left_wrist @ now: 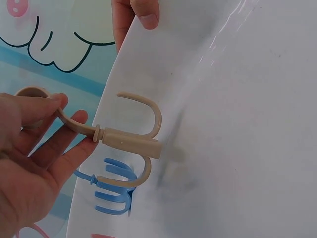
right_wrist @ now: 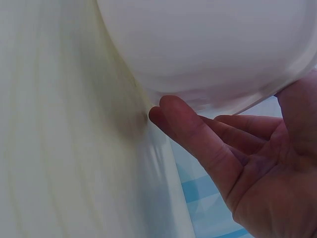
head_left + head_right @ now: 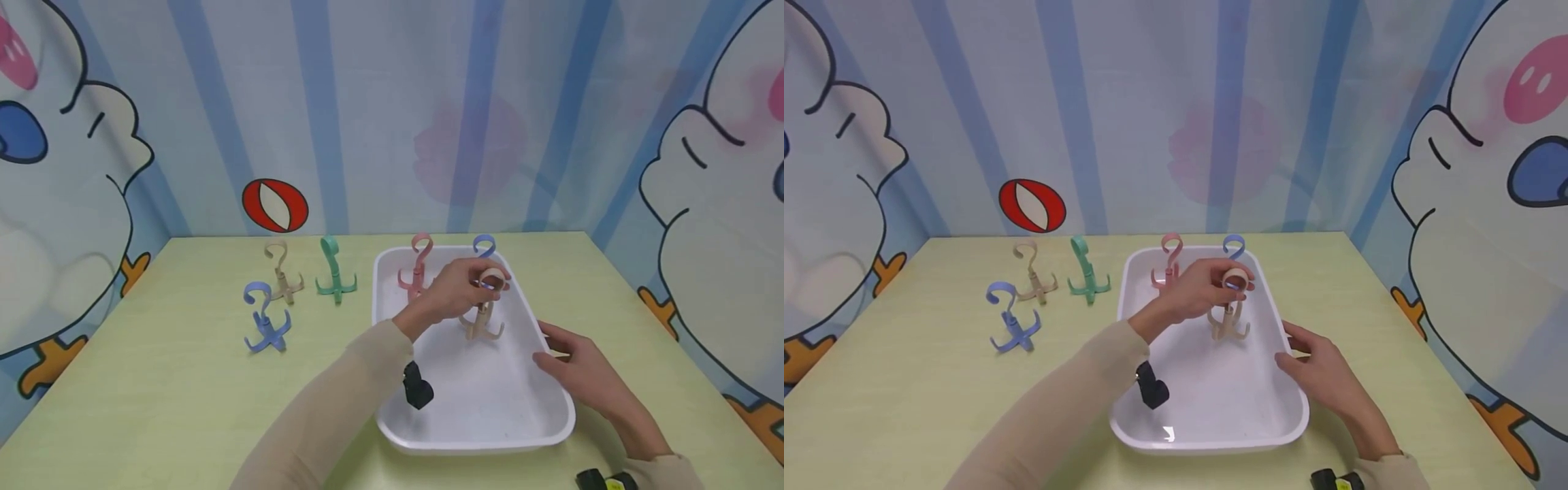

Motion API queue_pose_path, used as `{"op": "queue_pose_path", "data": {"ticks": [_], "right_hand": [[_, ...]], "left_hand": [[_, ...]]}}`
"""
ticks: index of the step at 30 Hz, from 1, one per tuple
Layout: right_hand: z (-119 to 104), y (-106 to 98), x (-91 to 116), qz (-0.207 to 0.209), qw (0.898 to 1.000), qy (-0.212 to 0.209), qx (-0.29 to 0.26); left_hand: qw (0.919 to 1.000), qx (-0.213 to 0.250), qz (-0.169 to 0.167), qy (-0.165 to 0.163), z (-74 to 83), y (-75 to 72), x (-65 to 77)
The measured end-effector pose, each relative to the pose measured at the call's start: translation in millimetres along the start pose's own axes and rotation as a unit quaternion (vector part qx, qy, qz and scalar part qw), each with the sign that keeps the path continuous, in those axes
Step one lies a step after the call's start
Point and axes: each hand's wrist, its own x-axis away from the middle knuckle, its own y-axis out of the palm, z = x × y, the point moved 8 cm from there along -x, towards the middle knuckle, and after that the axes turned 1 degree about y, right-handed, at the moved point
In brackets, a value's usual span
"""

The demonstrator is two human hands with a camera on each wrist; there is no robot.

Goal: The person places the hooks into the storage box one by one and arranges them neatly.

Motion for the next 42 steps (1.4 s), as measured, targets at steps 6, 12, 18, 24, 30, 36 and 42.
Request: {"op": "queue_pose_path", "data": {"ticks": [6, 12, 18, 24, 30, 36, 42], "right_hand": [[0.1, 0.4, 0.2, 0.000, 1.000, -0.005, -0.002], [-0.5, 0.0, 0.4, -0.003, 1.000, -0.007, -0.004], [-0.2, -0.3, -0.3, -0.005, 1.000, -0.008, -0.008], [0.9, 0.8, -0.2, -0.006, 1.000, -0.002, -0.010], [0.3, -0.3, 0.3, -0.004, 1.000, -0.003, -0.008], [-0.6, -1.1, 0.4, -0.002, 1.000, -0.008, -0.008], [0.1, -0.6, 0.8, -0.001, 1.000, -0.010, -0.006]], "left_hand": [[1.0000, -0.005, -0.002, 0.003, 0.4, 6.3, -4.0], [0.9997, -0.023, 0.001, 0.009, 0.5, 9.8, -9.1], [0.9995, -0.031, 0.004, 0.010, -0.6, 10.5, -11.5], [0.9998, -0.016, 0.008, 0.002, -3.7, 11.1, -12.1], [0.9998, -0.019, 0.012, 0.001, -5.3, 12.7, -16.1], [0.9995, -0.029, 0.012, 0.000, -4.6, 14.9, -19.5], [0.9991, -0.041, 0.009, 0.005, -1.7, 18.2, -21.8]]}}
